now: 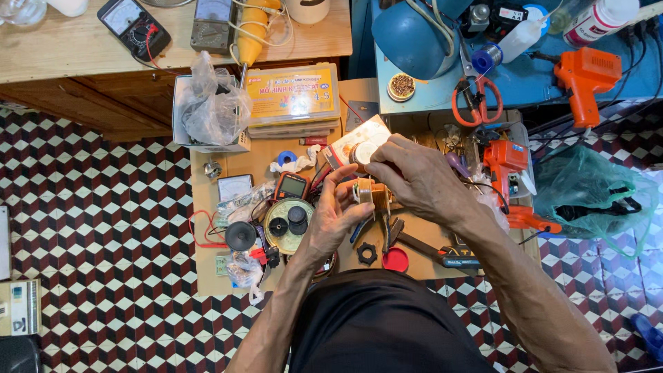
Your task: The person holds a small cylindrical electrical component with copper windings and repeatedly inserts and removes a thin metal pin or wire into its side. The person rotates the component to inspect different angles while manipulating the pin with both hands.
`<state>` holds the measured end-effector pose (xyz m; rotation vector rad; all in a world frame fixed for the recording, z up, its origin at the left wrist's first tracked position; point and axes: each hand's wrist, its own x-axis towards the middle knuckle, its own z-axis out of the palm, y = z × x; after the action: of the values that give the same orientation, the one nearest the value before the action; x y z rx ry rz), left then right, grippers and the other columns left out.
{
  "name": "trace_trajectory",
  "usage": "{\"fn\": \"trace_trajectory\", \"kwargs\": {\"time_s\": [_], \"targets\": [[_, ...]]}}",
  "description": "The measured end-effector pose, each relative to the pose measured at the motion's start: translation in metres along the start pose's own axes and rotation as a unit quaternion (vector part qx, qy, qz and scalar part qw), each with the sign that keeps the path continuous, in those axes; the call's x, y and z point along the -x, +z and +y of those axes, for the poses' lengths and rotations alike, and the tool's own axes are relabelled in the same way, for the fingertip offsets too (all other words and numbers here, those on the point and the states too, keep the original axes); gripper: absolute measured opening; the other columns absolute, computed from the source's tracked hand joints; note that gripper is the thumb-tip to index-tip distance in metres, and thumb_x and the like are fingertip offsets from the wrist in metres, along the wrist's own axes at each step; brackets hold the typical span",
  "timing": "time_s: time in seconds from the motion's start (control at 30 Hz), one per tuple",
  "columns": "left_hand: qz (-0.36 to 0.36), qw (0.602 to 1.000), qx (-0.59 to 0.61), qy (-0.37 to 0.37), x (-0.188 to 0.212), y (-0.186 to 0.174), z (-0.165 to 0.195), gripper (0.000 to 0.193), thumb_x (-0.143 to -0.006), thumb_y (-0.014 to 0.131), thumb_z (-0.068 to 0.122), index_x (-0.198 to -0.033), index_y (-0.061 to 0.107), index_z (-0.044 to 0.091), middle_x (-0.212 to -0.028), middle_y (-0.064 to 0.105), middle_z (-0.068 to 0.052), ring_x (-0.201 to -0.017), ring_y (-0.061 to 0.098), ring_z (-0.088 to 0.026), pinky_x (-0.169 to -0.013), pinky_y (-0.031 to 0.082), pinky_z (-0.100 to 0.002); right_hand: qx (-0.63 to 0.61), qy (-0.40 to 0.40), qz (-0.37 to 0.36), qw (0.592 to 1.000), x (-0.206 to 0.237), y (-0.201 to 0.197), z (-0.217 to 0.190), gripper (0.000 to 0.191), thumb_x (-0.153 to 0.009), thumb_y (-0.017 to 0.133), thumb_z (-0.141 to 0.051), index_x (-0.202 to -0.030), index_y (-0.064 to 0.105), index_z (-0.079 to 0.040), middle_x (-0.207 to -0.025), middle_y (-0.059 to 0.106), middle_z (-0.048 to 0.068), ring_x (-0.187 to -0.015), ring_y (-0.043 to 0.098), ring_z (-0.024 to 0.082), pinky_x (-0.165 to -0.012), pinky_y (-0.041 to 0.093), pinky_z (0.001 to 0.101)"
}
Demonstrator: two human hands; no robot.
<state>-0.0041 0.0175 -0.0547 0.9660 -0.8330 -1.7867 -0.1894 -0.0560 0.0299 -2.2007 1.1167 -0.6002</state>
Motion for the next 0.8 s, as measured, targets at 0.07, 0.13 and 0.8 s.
{"fn": "trace_trajectory", "kwargs": {"time_s": [0.07, 0.13, 0.8], "targets": [[0.011, 1.000, 0.003, 0.009, -0.002, -0.003, -0.005, 0.079, -0.088, 0.075, 0.014, -0.152, 0.030, 0.007, -0.136, 0.057, -0.013, -0.126, 0.058, -0.020, -0.109, 0.047, -0.036, 0.006, 0.014, 0.006, 1.000, 0.005, 0.000, -0.006, 0.016, -0.098, 0.064, -0.017, -0.096, 0.068, -0.002, -0.088, 0.065, 0.011, -0.078, 0.066, 0.027, -0.068, 0.050, 0.0399], [0.018, 1.000, 0.006, 0.023, -0.004, -0.006, -0.008, 0.078, -0.088, 0.076, 0.015, -0.152, 0.031, 0.007, -0.139, 0.056, -0.013, -0.128, 0.057, -0.020, -0.112, 0.046, -0.035, -0.002, 0.025, 0.015, 1.000, 0.010, 0.000, -0.012, 0.016, -0.098, 0.064, -0.017, -0.095, 0.067, -0.002, -0.089, 0.064, 0.011, -0.077, 0.066, 0.027, -0.067, 0.050, 0.0402], [0.072, 0.995, 0.040, 0.056, -0.015, -0.007, 0.010, 0.077, -0.086, 0.077, 0.015, -0.151, 0.036, 0.005, -0.145, 0.052, -0.013, -0.132, 0.055, -0.020, -0.111, 0.047, -0.035, -0.082, 0.127, 0.056, 0.987, 0.058, 0.035, -0.025, 0.013, -0.095, 0.068, -0.016, -0.098, 0.067, -0.003, -0.084, 0.062, 0.009, -0.074, 0.065, 0.021, -0.067, 0.051, 0.0337]]}}
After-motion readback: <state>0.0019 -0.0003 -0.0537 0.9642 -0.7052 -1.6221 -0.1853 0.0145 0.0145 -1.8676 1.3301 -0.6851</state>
